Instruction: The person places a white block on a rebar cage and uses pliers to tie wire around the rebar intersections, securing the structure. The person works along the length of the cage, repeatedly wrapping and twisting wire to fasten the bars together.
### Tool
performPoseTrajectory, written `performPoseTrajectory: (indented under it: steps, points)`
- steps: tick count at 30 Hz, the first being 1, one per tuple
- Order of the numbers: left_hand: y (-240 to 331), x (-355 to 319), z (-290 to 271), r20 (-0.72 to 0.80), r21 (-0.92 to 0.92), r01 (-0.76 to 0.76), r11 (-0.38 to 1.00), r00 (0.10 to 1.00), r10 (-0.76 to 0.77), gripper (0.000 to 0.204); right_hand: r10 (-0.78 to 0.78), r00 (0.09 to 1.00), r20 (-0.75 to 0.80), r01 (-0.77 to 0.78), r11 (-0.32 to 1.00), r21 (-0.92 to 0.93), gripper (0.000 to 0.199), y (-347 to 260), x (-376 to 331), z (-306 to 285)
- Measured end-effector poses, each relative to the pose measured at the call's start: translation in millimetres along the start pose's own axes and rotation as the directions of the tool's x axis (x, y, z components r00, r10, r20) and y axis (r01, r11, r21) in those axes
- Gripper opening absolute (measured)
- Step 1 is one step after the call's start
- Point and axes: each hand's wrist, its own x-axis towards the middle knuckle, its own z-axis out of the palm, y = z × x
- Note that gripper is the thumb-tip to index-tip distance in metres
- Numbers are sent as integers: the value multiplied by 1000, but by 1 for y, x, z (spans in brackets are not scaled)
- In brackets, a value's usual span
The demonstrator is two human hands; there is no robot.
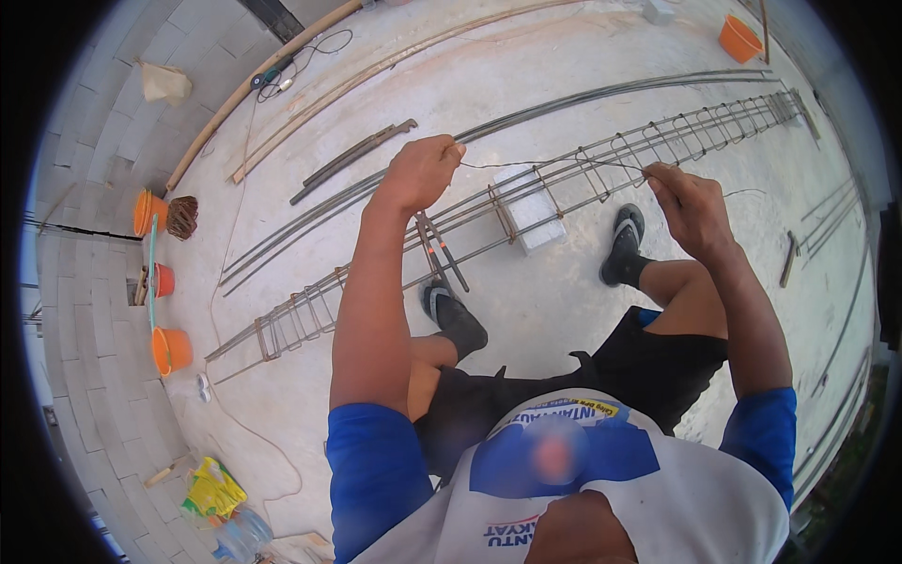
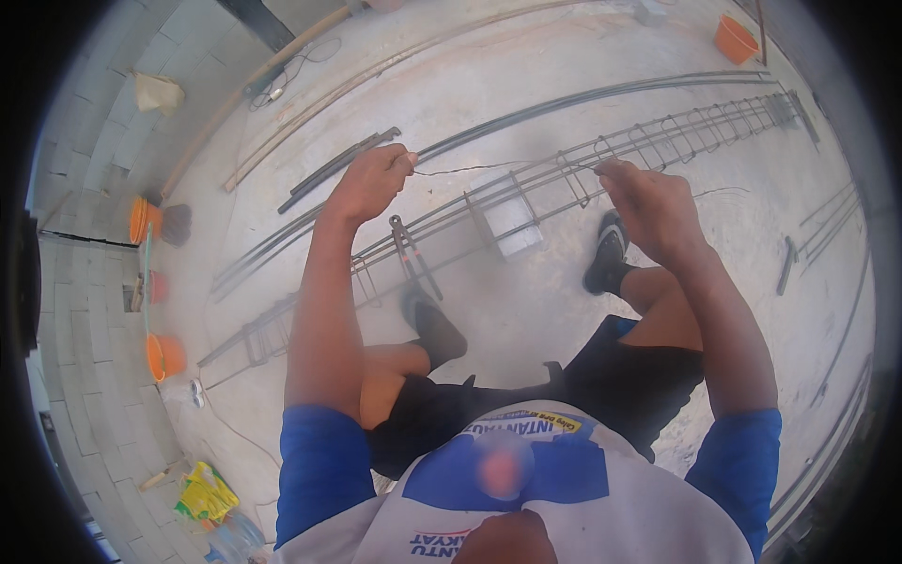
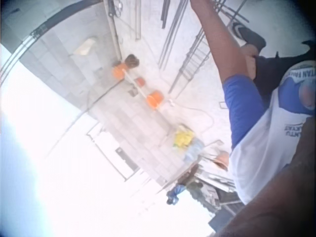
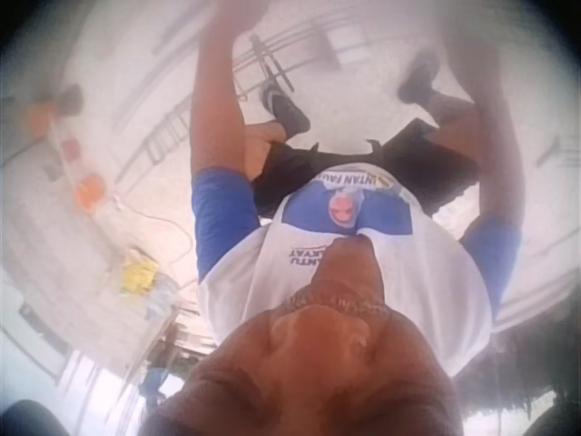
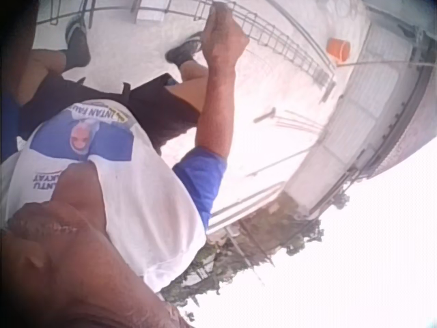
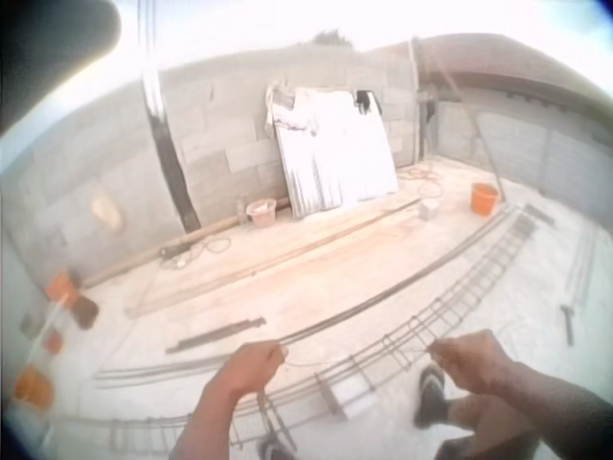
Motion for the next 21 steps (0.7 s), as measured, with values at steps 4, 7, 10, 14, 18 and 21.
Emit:
performPoseTrajectory:
  steps: [4,7,10,14,18,21]
  points:
    - [10,-26,-23,-220,15,-84,996,972,85,36,-219,972,80,226,969,-102,16,-29,-10,-22]
    - [20,-41,-26,-163,-310,90,946,976,-147,31,-250,962,113,269,940,-210,14,-48,-14,-28]
    - [48,-58,-32,-142,-534,93,840,970,-198,23,-211,969,128,240,929,-283,13,-44,-16,-29]
    - [78,-69,-20,-167,-774,1,633,964,-205,16,-35,993,115,40,998,-39,15,-37,-20,-29]
    - [95,-74,0,-246,-864,-115,490,946,-212,12,226,918,325,-350,848,399,23,-67,-12,-39]
    - [99,-81,3,-210,-907,-143,396,969,-133,12,163,949,268,-281,823,493,27,-72,-12,-43]
